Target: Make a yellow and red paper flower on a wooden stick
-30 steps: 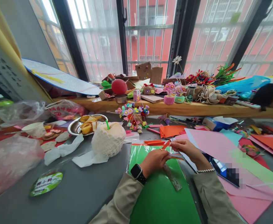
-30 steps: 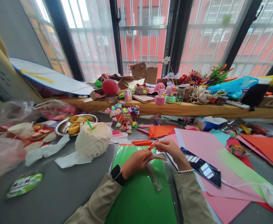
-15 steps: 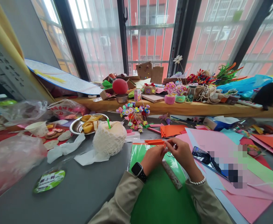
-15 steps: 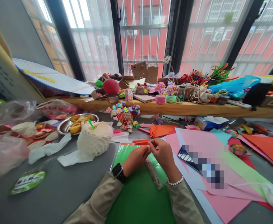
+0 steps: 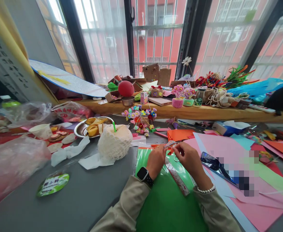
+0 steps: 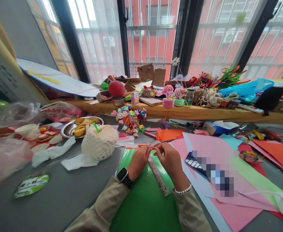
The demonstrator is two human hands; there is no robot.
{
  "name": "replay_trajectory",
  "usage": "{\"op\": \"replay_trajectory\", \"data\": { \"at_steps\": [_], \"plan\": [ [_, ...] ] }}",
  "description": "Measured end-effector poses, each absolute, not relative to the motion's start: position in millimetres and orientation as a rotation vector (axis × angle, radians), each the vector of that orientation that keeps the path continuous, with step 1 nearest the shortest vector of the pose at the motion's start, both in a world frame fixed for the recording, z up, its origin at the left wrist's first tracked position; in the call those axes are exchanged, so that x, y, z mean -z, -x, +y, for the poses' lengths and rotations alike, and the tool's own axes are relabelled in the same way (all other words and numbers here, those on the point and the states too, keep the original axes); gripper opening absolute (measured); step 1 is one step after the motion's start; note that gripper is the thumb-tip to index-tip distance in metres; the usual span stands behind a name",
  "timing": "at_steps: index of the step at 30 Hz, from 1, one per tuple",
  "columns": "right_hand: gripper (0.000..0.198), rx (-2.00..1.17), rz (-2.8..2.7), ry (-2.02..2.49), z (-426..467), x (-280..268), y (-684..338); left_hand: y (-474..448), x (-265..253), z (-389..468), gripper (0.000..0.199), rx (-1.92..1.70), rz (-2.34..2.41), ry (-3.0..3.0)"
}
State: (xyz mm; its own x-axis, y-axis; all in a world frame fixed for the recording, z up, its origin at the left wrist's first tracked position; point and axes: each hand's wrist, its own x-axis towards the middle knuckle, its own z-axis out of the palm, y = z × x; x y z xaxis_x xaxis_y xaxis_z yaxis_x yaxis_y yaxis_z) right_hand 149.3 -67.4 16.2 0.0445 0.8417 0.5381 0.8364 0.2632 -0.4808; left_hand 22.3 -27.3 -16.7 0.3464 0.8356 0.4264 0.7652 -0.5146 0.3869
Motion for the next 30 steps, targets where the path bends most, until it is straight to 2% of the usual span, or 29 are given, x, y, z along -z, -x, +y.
{"op": "replay_trajectory", "data": {
  "at_steps": [11,21,30],
  "plan": [
    [0.018,-0.499,-1.788,1.439,-65,-15,-147,-23,16,-23,0.024,-0.957,1.356,-2.247],
    [0.017,-1.116,-1.327,1.211,-58,-6,-150,-23,11,-22,0.025,-1.071,0.983,-1.853],
    [0.015,-1.342,-0.993,1.086,-55,-3,-154,-27,10,-26,0.028,-0.955,0.701,-1.377]
  ]
}}
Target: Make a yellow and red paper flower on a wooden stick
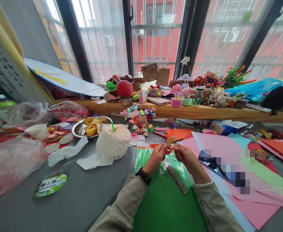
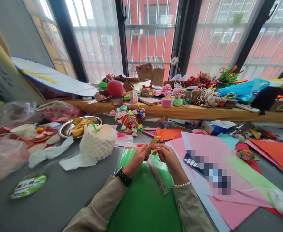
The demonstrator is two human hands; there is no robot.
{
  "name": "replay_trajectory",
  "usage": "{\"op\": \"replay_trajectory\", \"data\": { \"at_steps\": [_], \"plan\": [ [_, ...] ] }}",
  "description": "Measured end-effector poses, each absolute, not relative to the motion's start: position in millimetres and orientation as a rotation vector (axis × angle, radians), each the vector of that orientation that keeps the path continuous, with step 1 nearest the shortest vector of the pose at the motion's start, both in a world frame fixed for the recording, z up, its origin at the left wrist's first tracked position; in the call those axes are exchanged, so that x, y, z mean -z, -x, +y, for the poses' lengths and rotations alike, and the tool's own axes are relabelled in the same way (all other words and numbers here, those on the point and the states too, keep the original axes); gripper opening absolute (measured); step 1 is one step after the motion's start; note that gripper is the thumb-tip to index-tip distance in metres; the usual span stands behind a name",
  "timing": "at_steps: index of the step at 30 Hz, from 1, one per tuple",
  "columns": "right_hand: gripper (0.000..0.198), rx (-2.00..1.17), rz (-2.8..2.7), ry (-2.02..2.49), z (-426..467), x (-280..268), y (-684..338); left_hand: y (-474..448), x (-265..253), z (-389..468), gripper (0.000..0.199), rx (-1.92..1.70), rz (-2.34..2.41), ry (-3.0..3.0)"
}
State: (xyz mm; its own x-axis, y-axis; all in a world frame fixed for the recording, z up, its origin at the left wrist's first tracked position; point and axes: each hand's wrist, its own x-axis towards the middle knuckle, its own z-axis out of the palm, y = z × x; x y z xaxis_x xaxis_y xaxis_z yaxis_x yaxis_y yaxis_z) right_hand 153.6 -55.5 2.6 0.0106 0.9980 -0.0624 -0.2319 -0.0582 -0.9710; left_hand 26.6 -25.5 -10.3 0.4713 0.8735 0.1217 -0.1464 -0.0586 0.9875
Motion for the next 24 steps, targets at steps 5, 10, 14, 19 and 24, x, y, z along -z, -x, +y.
{"op": "replay_trajectory", "data": {
  "at_steps": [5,10,14,19,24],
  "plan": [
    [0.014,-1.406,-1.068,1.070,-57,-3,-154,-26,7,-27,0.029,-0.921,0.615,-1.214],
    [0.018,-1.468,-1.145,1.114,-60,-4,-154,-24,8,-26,0.032,-0.882,0.592,-1.175],
    [0.019,-1.499,-1.240,1.080,-61,-6,-157,-23,8,-26,0.034,-0.848,0.593,-1.197],
    [0.020,-1.630,-1.243,1.012,-61,-4,-163,-20,3,-29,0.035,-0.792,0.554,-1.201],
    [0.016,-1.737,-1.089,0.927,-58,7,-167,-15,-1,-32,0.032,-0.713,0.456,-1.238]
  ]
}}
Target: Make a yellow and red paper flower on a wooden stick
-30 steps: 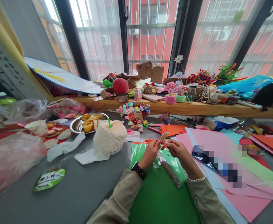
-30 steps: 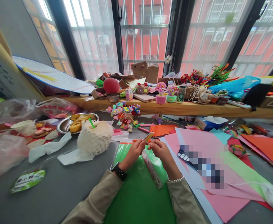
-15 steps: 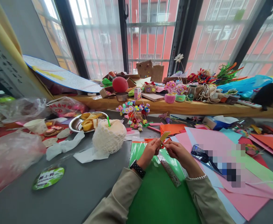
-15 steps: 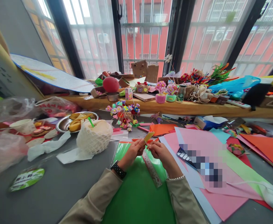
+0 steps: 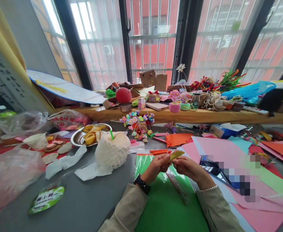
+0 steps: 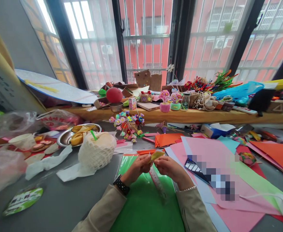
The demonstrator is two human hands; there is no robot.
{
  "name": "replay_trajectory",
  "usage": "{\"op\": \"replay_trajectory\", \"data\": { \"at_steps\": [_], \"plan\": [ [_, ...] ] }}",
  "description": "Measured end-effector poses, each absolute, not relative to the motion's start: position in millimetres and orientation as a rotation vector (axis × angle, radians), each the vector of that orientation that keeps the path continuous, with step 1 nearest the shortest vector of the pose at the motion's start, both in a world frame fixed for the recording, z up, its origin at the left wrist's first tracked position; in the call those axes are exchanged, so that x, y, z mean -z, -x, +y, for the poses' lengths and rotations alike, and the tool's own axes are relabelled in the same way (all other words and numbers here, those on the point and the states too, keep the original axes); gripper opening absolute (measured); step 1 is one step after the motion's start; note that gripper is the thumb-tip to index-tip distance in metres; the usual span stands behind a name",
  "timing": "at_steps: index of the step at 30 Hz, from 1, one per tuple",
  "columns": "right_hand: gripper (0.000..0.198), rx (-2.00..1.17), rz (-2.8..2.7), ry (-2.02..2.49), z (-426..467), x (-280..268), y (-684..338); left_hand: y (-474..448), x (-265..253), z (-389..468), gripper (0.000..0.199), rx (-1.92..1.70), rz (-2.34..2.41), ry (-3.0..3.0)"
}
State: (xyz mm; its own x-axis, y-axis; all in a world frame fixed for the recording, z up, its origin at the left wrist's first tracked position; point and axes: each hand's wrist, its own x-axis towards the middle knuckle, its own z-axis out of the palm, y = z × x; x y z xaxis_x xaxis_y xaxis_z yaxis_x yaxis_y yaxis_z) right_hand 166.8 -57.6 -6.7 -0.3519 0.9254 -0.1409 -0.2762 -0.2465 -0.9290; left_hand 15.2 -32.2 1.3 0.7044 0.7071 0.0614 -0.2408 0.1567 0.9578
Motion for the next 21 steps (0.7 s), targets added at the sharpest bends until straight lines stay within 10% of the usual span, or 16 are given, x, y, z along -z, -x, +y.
{"op": "replay_trajectory", "data": {
  "at_steps": [21],
  "plan": [
    [0.019,-1.606,-1.702,1.061,-47,0,-198,-15,-1,-34,0.031,-0.492,0.528,-2.122]
  ]
}}
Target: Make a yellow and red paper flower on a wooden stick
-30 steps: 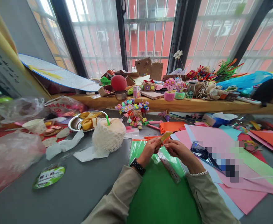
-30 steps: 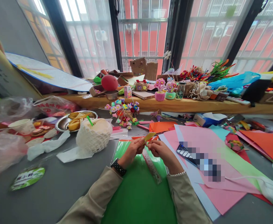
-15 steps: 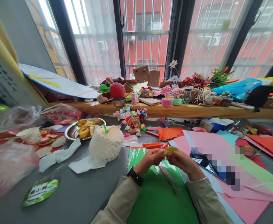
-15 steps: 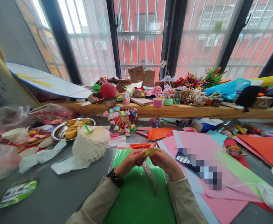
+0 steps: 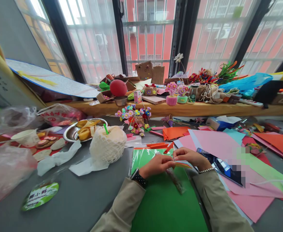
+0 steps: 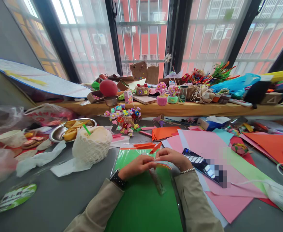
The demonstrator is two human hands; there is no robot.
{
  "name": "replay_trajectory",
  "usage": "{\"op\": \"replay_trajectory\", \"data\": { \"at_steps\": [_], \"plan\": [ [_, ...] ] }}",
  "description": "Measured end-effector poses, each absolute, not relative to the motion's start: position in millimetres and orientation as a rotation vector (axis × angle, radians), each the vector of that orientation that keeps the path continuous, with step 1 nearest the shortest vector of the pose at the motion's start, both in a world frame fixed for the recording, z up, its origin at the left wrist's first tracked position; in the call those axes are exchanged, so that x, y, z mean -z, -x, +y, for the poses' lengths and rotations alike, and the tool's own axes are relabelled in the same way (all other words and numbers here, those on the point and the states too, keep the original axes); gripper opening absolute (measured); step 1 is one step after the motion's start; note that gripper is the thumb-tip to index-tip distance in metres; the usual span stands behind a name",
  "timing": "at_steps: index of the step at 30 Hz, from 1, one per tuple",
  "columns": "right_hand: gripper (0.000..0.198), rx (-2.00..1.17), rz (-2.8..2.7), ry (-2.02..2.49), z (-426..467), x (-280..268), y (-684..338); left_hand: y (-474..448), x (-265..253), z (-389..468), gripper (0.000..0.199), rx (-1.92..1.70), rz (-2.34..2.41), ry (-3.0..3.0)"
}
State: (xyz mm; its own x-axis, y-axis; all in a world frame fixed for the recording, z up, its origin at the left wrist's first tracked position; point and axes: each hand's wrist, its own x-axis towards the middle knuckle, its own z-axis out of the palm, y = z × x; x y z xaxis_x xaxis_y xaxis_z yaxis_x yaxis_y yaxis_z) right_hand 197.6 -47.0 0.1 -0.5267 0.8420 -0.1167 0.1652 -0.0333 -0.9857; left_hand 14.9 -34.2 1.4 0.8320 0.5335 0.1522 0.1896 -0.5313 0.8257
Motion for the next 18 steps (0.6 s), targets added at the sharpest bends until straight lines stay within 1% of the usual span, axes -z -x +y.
{"op": "replay_trajectory", "data": {
  "at_steps": [4,8,13,18],
  "plan": [
    [0.017,-1.469,-1.928,1.156,-45,-5,-204,-19,7,-37,0.028,-0.540,0.608,-2.340],
    [0.017,-1.169,-1.959,1.250,-45,-11,-200,-21,9,-37,0.023,-0.675,0.737,-2.480],
    [0.021,-0.833,-1.954,1.308,-43,-13,-188,-20,11,-35,0.026,-0.718,0.919,-2.500],
    [0.019,-0.557,-1.988,1.356,-44,-11,-179,-21,12,-34,0.026,-0.792,0.908,-2.482]
  ]
}}
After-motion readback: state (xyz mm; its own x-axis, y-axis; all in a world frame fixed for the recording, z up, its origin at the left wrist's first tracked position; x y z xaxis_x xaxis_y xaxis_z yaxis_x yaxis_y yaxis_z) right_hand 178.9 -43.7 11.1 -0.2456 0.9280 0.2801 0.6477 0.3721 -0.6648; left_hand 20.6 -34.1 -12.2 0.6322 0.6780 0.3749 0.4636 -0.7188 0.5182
